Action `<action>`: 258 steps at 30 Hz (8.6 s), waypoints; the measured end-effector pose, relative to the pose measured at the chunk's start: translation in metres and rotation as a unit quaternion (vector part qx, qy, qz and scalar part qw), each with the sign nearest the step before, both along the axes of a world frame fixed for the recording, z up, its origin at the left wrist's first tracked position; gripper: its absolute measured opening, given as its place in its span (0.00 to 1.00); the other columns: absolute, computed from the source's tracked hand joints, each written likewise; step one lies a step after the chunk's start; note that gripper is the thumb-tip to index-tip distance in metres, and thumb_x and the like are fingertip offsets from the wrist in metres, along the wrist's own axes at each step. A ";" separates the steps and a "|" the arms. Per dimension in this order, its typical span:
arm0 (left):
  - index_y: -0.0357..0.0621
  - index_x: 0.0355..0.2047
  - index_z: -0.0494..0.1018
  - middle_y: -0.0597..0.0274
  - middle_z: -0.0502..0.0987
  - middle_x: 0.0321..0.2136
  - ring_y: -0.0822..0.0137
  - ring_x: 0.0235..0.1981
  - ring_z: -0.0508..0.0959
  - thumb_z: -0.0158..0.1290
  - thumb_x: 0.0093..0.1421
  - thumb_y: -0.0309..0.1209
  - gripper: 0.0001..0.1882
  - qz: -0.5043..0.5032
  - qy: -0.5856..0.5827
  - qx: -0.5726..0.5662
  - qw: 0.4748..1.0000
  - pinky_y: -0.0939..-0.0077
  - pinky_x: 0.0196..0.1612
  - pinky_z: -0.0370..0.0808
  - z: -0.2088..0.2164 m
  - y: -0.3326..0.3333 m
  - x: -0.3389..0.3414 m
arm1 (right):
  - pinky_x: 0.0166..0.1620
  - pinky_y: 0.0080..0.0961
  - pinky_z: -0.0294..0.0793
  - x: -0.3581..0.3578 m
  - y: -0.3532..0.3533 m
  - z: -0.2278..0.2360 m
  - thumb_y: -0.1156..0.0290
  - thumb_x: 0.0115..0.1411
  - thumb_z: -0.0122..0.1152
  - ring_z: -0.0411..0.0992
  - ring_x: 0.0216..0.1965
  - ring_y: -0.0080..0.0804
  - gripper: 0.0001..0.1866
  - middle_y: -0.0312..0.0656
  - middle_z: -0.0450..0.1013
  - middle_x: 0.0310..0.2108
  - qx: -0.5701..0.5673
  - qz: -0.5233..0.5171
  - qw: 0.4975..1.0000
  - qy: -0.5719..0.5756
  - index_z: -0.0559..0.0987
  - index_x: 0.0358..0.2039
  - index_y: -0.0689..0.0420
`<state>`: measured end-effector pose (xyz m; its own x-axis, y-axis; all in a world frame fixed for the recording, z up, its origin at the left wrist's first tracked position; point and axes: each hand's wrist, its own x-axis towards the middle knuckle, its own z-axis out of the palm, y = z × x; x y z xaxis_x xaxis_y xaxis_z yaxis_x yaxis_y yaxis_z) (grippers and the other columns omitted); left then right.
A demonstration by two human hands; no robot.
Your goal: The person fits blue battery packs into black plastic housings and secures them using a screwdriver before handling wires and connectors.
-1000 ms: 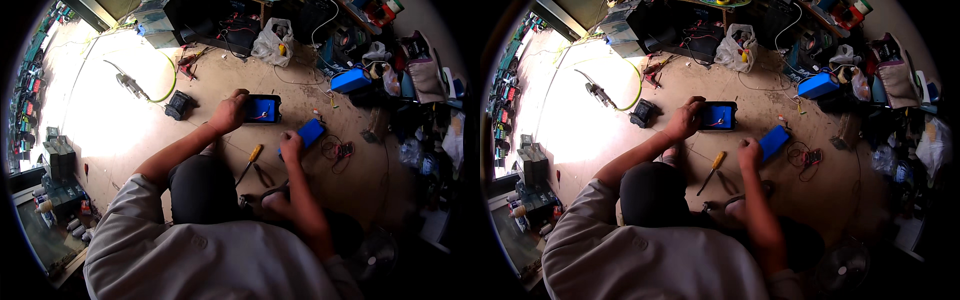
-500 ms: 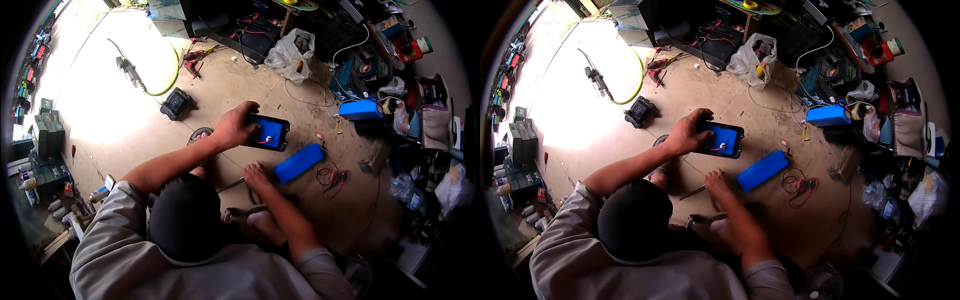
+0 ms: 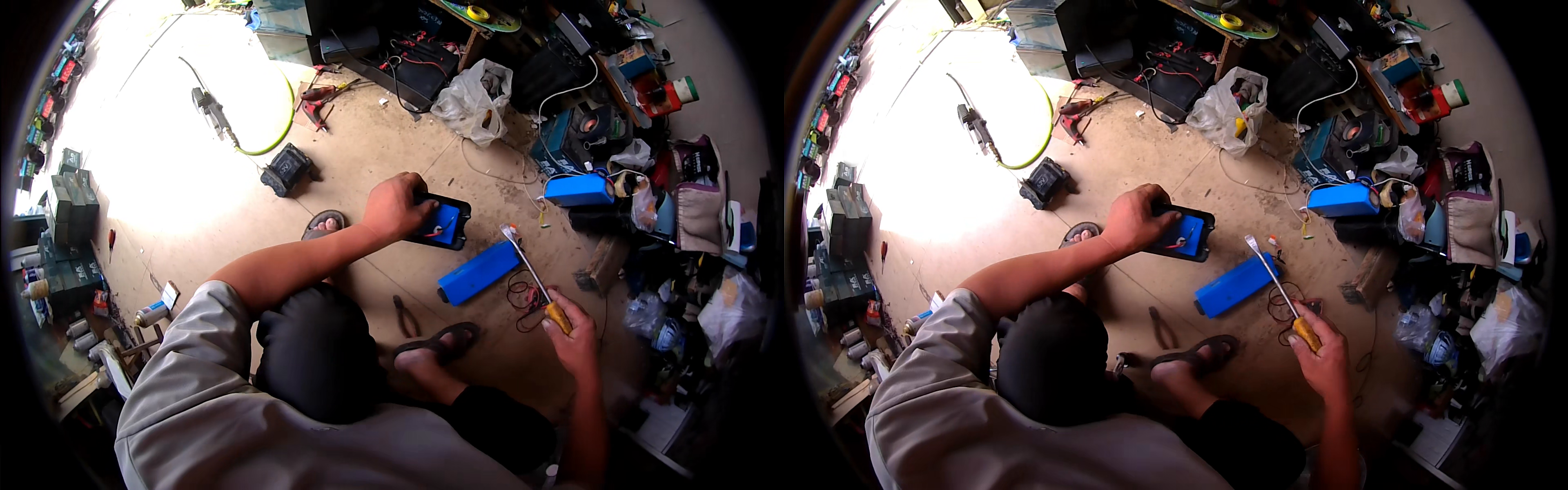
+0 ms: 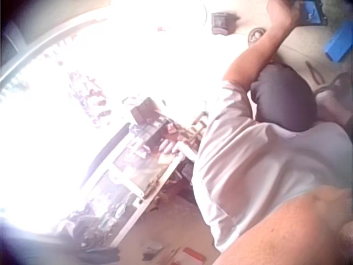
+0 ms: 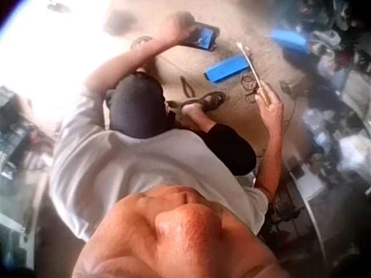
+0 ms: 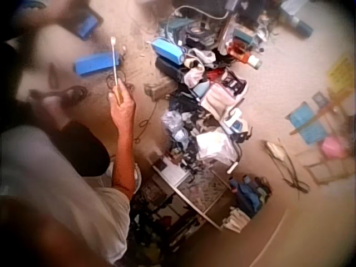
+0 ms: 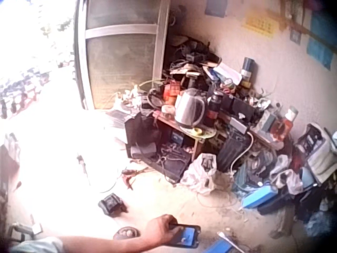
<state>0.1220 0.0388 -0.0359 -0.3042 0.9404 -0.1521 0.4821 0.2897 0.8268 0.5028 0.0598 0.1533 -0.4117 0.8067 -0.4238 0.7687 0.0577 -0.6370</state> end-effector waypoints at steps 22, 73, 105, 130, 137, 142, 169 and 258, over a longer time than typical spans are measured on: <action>0.41 0.40 0.80 0.47 0.83 0.41 0.42 0.44 0.83 0.64 0.62 0.39 0.14 -0.015 -0.005 0.046 0.999 0.51 0.47 0.79 -0.004 -0.003 -0.001 | 0.55 0.28 0.80 -0.075 0.028 -0.037 0.72 0.70 0.66 0.83 0.49 0.30 0.22 0.52 0.85 0.50 -0.043 0.065 0.996 0.035 0.82 0.63 0.60; 0.39 0.36 0.78 0.40 0.82 0.37 0.38 0.40 0.83 0.58 0.60 0.29 0.07 -0.020 0.010 0.138 0.990 0.50 0.45 0.80 -0.019 0.001 -0.002 | 0.15 0.17 0.61 -0.334 0.121 0.049 0.76 0.61 0.58 0.65 0.17 0.18 0.06 0.51 0.80 0.32 -0.257 0.152 0.886 -0.355 0.76 0.30 0.66; 0.42 0.66 0.73 0.50 0.78 0.60 0.57 0.58 0.81 0.67 0.63 0.31 0.31 -0.222 -0.051 0.009 0.974 0.64 0.62 0.77 0.006 0.012 -0.035 | 0.60 0.39 0.76 0.176 -0.197 -0.389 0.66 0.73 0.62 0.77 0.56 0.49 0.20 0.54 0.79 0.54 -0.024 -0.350 0.937 -0.005 0.78 0.62 0.58; 0.36 0.63 0.72 0.44 0.61 0.75 0.43 0.73 0.65 0.73 0.44 0.64 0.55 -0.366 0.262 0.094 0.888 0.44 0.72 0.64 0.052 -0.016 -0.057 | 0.59 0.39 0.80 -0.103 0.051 -0.146 0.66 0.66 0.74 0.78 0.61 0.44 0.38 0.55 0.76 0.62 -0.027 0.019 0.979 0.203 0.68 0.71 0.64; 0.32 0.65 0.69 0.44 0.59 0.75 0.43 0.72 0.66 0.75 0.41 0.58 0.58 -0.346 0.256 0.043 0.901 0.49 0.72 0.64 0.040 -0.025 -0.050 | 0.58 0.40 0.81 -0.143 0.054 -0.160 0.66 0.59 0.78 0.82 0.55 0.50 0.44 0.61 0.81 0.53 -0.083 0.031 0.986 0.138 0.67 0.71 0.67; 0.33 0.66 0.68 0.44 0.63 0.72 0.42 0.65 0.73 0.76 0.43 0.51 0.55 -0.311 0.214 0.042 0.925 0.52 0.68 0.70 0.035 -0.028 -0.043 | 0.57 0.45 0.80 -0.174 0.074 -0.122 0.67 0.52 0.83 0.82 0.52 0.57 0.48 0.62 0.81 0.51 0.015 0.153 0.987 -0.046 0.68 0.70 0.67; 0.43 0.60 0.68 0.42 0.64 0.73 0.37 0.62 0.77 0.76 0.48 0.56 0.48 -0.263 0.128 0.157 0.943 0.50 0.59 0.79 0.028 -0.038 -0.072 | 0.63 0.46 0.76 -0.172 0.084 -0.133 0.61 0.49 0.84 0.77 0.59 0.63 0.53 0.65 0.79 0.56 0.015 0.193 0.981 -0.019 0.66 0.72 0.63; 0.39 0.77 0.48 0.37 0.68 0.69 0.37 0.68 0.73 0.75 0.52 0.34 0.60 -0.276 0.031 0.074 0.958 0.52 0.69 0.73 -0.040 -0.035 -0.065 | 0.69 0.44 0.72 -0.164 0.053 -0.151 0.50 0.42 0.90 0.72 0.66 0.61 0.74 0.68 0.68 0.67 0.000 0.158 0.987 0.017 0.48 0.78 0.62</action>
<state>0.0573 0.0034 -0.0759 0.2410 0.9705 -0.0022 0.5776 -0.1416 0.8040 0.3383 0.1124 0.0027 -0.6568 0.6354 -0.4059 0.6907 0.2910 -0.6621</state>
